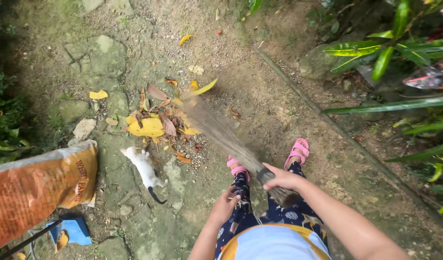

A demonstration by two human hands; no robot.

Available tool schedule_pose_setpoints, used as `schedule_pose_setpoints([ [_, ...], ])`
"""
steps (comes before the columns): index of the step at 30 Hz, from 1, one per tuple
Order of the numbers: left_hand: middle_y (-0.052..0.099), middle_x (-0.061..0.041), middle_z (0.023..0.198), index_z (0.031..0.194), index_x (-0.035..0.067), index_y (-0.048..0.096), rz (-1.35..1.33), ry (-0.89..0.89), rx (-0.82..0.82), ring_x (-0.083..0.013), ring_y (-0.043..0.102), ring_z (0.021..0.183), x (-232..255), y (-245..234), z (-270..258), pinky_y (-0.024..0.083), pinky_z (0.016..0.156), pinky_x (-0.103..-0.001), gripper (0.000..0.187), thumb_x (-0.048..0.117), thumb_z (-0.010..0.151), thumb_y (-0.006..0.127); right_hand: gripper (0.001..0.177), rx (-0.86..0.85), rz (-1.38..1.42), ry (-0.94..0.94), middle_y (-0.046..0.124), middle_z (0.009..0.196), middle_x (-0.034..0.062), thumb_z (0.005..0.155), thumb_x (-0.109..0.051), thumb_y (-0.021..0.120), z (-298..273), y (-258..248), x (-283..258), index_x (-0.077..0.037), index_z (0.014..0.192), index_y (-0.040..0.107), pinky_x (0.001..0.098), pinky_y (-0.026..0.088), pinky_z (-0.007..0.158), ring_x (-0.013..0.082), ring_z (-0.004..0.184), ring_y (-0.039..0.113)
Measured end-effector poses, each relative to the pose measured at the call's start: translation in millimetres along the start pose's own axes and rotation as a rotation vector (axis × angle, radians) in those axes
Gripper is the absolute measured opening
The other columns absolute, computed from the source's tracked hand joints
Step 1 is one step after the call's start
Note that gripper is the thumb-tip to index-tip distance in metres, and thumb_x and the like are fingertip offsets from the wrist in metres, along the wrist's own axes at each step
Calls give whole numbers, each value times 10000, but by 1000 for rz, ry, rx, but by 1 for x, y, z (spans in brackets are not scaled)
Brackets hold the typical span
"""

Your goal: Sweeping leaves and debris on the ground outdoors using a stick broom.

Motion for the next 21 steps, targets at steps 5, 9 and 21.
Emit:
schedule_pose_setpoints([
  [5,743,-92,1090,1434,141,546,51,67,5,-229,729,994,32,-19,-9,557,908,-370,570,362,927,684,1174,42,-159,-134,512,1485,130,686,-201,898,-60,-12,7,-152,1617,184,312,436,1085,219,1303,574],
  [9,757,-88,1074,1425,173,552,92,82,49,-245,729,993,57,-39,-21,552,899,-384,556,364,920,682,1170,294,276,94,632,1320,259,660,-162,793,-65,-16,1,-239,1655,182,470,538,876,355,1030,671],
  [21,772,-91,1127,1445,157,546,-15,-30,125,-216,741,1058,-74,-89,-34,543,940,-344,601,395,911,690,708,-88,494,90,669,1081,134,791,-307,814,14,94,-9,-103,1398,512,440,574,782,252,898,674],
])
Point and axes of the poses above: each hand's wrist, its own z-axis towards the middle knuckle, its own y-axis out of the palm, x = y × z, the point moved 7 cm from there along z, towards the middle knuckle
